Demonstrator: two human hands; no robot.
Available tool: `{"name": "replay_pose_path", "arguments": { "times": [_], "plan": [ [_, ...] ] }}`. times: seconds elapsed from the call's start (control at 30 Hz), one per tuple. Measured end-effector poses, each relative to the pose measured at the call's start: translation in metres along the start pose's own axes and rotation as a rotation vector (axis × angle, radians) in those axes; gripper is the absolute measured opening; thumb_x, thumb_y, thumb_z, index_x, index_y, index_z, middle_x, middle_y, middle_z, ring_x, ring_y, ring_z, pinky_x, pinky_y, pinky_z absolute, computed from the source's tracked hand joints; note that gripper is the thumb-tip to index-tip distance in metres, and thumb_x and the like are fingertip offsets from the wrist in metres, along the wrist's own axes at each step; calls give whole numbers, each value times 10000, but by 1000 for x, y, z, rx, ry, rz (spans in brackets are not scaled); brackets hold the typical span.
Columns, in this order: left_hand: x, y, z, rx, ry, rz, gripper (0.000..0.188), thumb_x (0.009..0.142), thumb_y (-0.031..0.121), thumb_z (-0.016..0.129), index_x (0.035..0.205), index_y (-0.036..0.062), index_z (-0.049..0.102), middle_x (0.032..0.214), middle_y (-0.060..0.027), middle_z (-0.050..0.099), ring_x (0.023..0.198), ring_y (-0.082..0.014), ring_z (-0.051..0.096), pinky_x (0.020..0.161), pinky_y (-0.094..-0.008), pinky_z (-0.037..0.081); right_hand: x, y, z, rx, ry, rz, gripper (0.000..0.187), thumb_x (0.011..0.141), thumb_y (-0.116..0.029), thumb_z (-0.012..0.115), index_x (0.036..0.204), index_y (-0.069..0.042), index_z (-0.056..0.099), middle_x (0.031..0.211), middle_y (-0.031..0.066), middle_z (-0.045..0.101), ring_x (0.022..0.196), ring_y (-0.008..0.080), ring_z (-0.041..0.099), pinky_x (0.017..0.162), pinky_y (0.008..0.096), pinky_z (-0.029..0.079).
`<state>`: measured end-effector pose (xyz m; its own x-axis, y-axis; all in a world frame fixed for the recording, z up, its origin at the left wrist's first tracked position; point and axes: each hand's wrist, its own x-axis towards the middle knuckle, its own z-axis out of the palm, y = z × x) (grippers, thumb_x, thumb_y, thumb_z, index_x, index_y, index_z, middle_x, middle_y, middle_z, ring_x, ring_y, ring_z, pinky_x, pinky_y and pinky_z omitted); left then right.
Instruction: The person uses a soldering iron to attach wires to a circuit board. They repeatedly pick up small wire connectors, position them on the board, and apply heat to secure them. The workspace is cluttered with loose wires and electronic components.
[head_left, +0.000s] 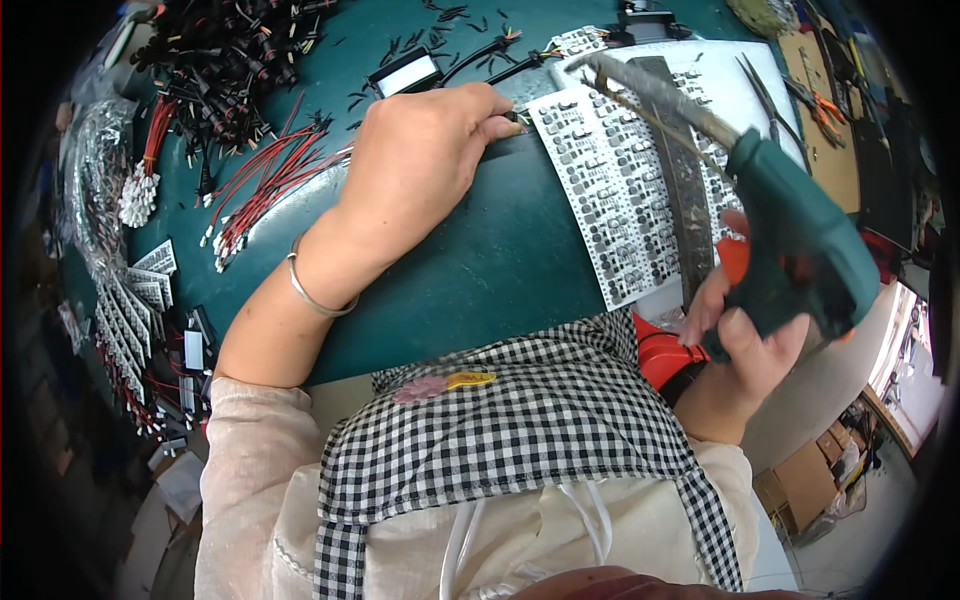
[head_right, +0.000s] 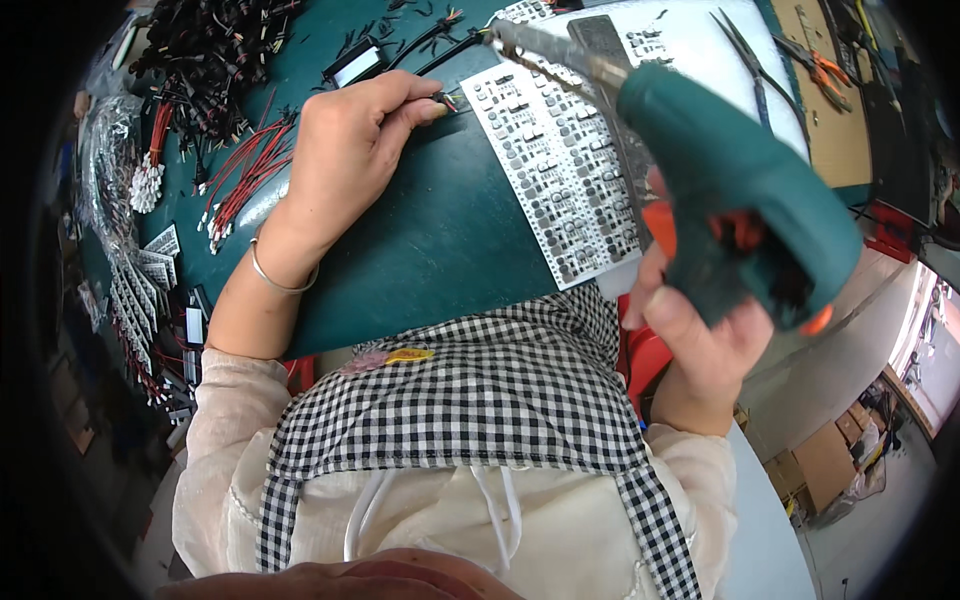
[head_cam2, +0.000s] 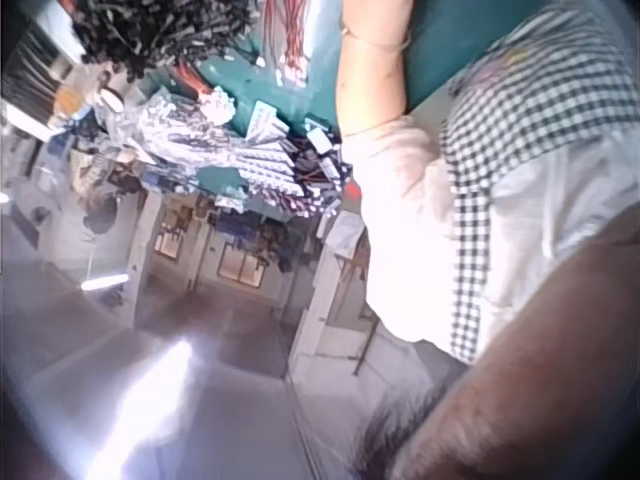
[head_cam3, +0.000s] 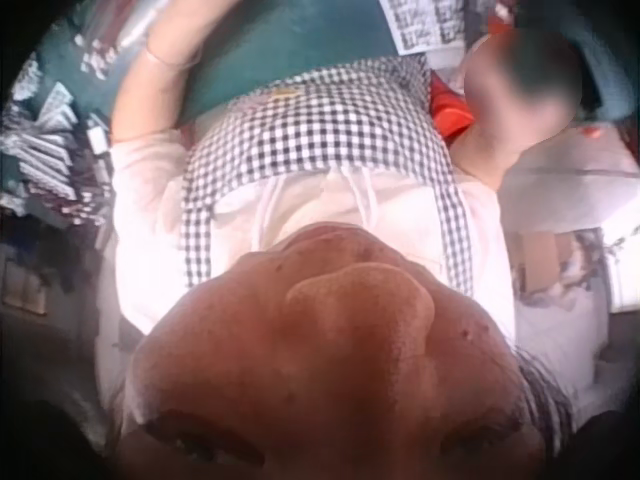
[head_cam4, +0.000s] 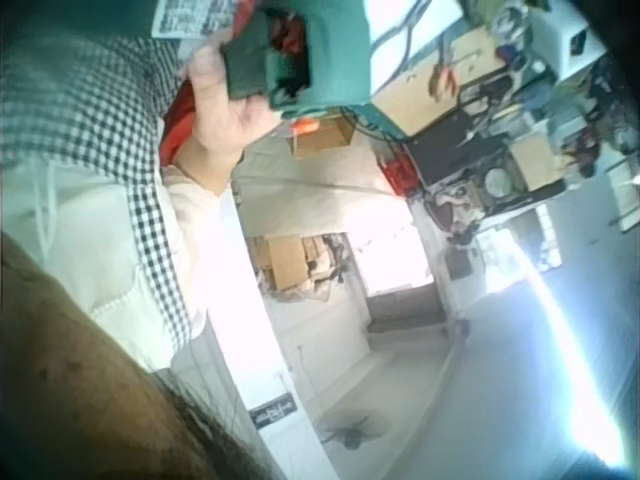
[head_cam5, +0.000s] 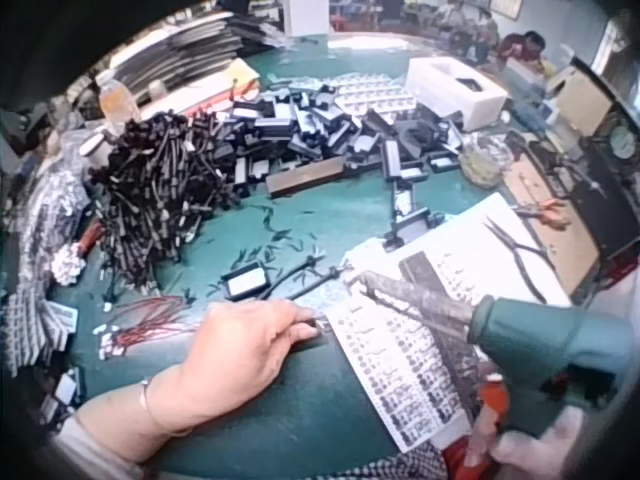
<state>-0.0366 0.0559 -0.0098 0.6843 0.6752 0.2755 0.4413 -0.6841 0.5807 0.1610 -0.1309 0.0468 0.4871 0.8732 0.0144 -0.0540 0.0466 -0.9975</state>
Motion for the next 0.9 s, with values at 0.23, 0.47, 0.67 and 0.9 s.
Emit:
{"name": "replay_pose_path", "arguments": {
  "times": [0.23,0.47,0.67,0.9],
  "plan": [
    [2,-4,3,-10,-22,4,134,829,70,694,955,28,713,807,-123,706,674,-227,690,597,-299,534,-9,0,-7,-82,56,121,801,731,-287,824,1223,177,394,921,213,557,474,128,495,372,249,427],
    [2,-7,5,-2,-36,7,129,831,70,693,948,22,715,813,-122,707,680,-225,691,608,-298,539,-7,0,-4,-114,25,187,719,726,-286,827,1154,141,438,608,75,494,431,128,470,398,233,403],
    [2,-7,4,19,-45,18,124,835,66,689,945,13,712,814,-123,708,681,-226,692,610,-296,542,-11,8,-3,-136,43,182,659,731,-238,815,1140,120,442,652,93,510,453,139,484,411,234,405],
    [2,-7,4,40,-38,27,121,837,66,687,946,17,710,797,-120,705,663,-217,689,599,-290,542,-10,10,3,-115,42,185,648,719,-191,809,1158,124,452,881,145,553,503,145,501,426,248,417]
  ]
}}
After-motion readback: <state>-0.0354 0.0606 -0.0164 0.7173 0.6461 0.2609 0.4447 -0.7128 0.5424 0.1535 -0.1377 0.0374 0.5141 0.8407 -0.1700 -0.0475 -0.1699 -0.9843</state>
